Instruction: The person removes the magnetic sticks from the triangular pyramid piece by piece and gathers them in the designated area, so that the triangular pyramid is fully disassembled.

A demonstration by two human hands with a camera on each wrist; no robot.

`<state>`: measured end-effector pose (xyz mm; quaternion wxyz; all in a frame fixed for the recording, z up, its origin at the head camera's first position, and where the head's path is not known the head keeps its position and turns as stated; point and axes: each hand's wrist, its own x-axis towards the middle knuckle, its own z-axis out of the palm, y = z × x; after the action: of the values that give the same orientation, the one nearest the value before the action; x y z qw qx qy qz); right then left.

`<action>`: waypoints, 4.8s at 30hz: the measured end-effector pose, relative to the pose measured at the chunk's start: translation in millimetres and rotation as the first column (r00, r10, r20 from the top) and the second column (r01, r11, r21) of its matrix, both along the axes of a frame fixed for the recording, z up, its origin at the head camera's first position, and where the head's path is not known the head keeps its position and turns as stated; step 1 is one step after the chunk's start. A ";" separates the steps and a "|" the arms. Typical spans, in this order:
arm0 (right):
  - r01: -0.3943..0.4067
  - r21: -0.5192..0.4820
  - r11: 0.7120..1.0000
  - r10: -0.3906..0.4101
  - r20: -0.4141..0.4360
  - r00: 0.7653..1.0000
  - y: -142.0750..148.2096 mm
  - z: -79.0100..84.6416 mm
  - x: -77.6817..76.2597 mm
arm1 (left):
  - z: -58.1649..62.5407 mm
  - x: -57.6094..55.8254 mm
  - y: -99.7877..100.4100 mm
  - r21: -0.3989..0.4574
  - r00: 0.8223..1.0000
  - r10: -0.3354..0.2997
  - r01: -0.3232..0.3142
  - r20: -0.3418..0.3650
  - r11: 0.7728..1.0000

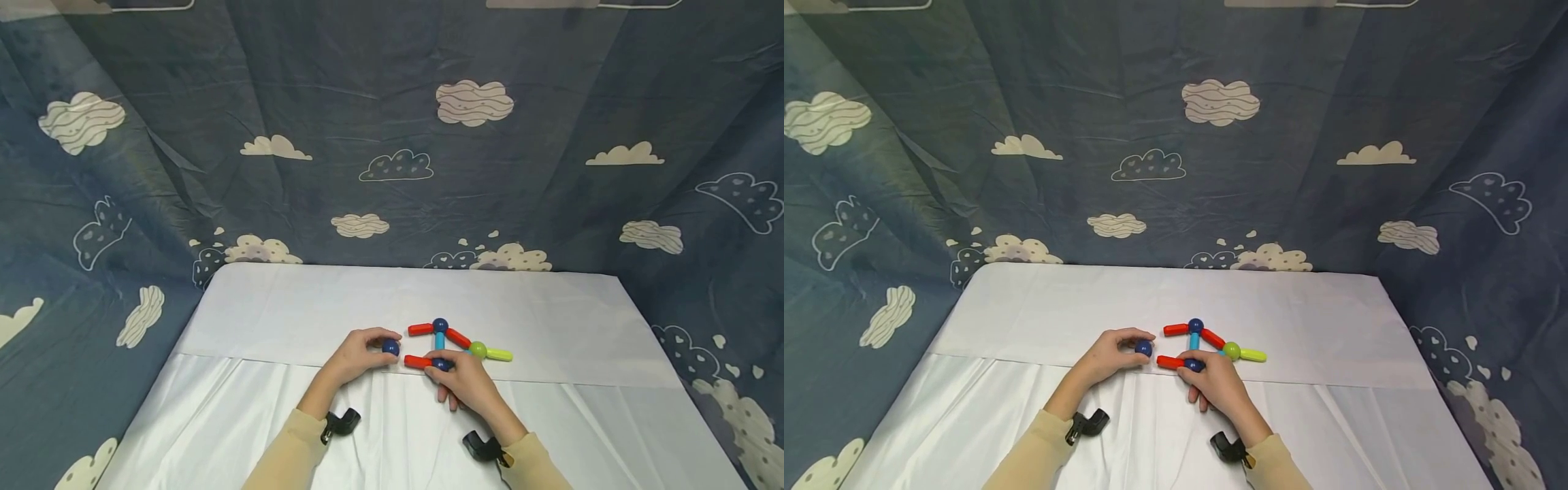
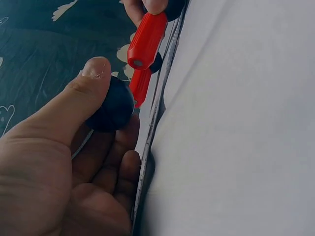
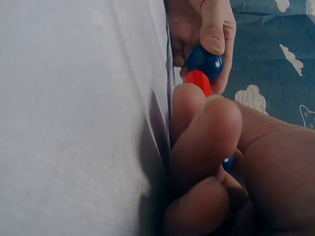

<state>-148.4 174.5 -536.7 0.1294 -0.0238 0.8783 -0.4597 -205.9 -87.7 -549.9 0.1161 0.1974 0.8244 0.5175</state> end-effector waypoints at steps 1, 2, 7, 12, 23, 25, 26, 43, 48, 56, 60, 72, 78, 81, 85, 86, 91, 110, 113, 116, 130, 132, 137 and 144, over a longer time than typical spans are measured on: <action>-0.002 -0.003 1.000 0.002 0.000 1.000 0.2 0.2 -0.1 | 0.1 0.1 0.5 0.003 1.000 0.014 -0.014 -0.002 1.000; -0.003 -0.004 1.000 0.003 0.000 1.000 0.4 0.4 -0.2 | 0.3 0.1 0.7 0.008 0.999 0.033 -0.032 -0.005 0.999; -0.001 -0.008 1.000 0.001 0.012 1.000 0.5 0.4 -0.3 | 2.5 -2.0 -1.8 0.068 0.991 0.130 -0.126 -0.044 0.990; -0.002 -0.014 1.000 0.002 0.009 1.000 0.3 -0.4 -0.2 | 7.1 -12.6 -18.7 0.160 0.967 0.241 -0.225 -0.087 0.961; -0.004 -0.025 1.000 0.004 0.015 1.000 2.2 -0.1 1.2 | 8.7 -53.8 -100.1 0.110 0.813 0.575 -0.565 -0.094 0.818; -0.009 -0.032 0.999 0.010 0.012 1.000 2.3 0.1 1.1 | 8.0 -58.6 -111.6 0.090 0.788 0.605 -0.598 -0.116 0.797; -0.012 -0.035 0.999 0.012 0.011 1.000 2.1 0.1 1.1 | 7.2 -60.5 -116.5 0.083 0.778 0.616 -0.611 -0.121 0.787; -0.013 -0.014 1.000 0.013 0.007 1.000 1.7 2.1 -0.8 | 4.4 -70.0 -125.4 -0.056 0.736 0.668 -0.676 -0.115 0.735; -0.013 -0.018 1.000 0.013 -0.001 1.000 2.7 1.4 -0.8 | 5.1 -68.3 -124.4 -0.035 0.726 0.680 -0.686 -0.102 0.727; -0.014 -0.017 1.000 0.014 -0.003 1.000 2.9 -0.8 0.8 | 17.7 -46.5 -102.2 0.208 0.647 0.746 -0.716 -0.158 0.666; -0.013 -0.023 1.000 0.013 0.006 1.000 3.0 -1.9 2.2 | 28.2 -26.5 -68.8 0.268 0.719 0.653 -0.598 -0.238 0.756; -0.013 -0.016 1.000 0.013 0.002 1.000 2.6 -2.6 0.1 | 10.7 17.9 17.3 0.018 0.992 0.049 -0.047 -0.116 0.999; -0.018 -0.026 1.000 0.018 0.015 1.000 2.5 -2.5 -1.6 | 0.3 21.6 28.7 -0.063 0.991 -0.006 -0.002 -0.134 0.998; -0.031 -0.034 0.999 0.032 0.026 0.999 3.6 -1.3 -2.9 | -1.2 20.8 30.7 -0.072 0.988 0.008 -0.019 -0.154 0.997; -0.070 -0.047 0.996 0.072 0.047 0.996 7.2 -0.2 -4.6 | -1.0 21.2 30.9 -0.068 0.989 0.038 -0.048 -0.144 0.997; -0.077 -0.058 0.995 0.081 0.057 0.995 8.5 0.1 -4.8 | -0.7 21.5 30.7 -0.069 0.990 0.044 -0.054 -0.137 0.996; -0.088 -0.127 0.988 0.101 0.104 0.989 14.8 -0.2 -5.4 | -0.8 23.7 29.6 -0.090 0.994 0.059 -0.068 -0.097 0.994; -0.020 -0.185 0.983 0.037 0.089 0.995 13.4 -1.8 -7.6 | 1.9 17.1 21.3 0.030 0.990 0.141 -0.141 0.002 0.990; -0.018 -0.186 0.982 0.035 0.089 0.995 13.5 -2.1 -8.5 | 7.6 9.9 15.9 0.087 0.977 0.212 -0.213 0.027 0.973; -0.012 -0.182 0.983 0.027 0.084 0.996 13.9 -2.0 -9.3 | 13.1 -3.4 5.4 0.130 0.958 0.286 -0.285 0.012 0.950; -0.039 -0.209 0.977 0.055 0.071 0.996 14.1 -5.1 -6.8 | 10.3 -73.4 -32.9 0.078 0.880 0.474 -0.471 -0.034 0.879; -0.042 -0.211 0.977 0.058 0.071 0.996 14.2 -5.2 -6.8 | 9.1 -77.6 -34.2 0.076 0.873 0.486 -0.482 -0.036 0.873; -0.048 -0.217 0.975 0.065 0.070 0.995 14.7 -5.0 -6.5 | 2.9 -85.7 -34.3 0.069 0.864 0.499 -0.495 -0.064 0.866; -0.052 -0.210 0.976 0.066 0.059 0.996 14.9 -4.6 -6.0 | -5.8 -91.4 -28.4 0.012 0.851 0.491 -0.497 -0.185 0.867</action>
<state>-154.4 189.4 -541.3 0.1684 -0.0483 0.8194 -0.5458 -297.3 -116.2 -555.7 -0.0927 0.0232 0.8638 0.4947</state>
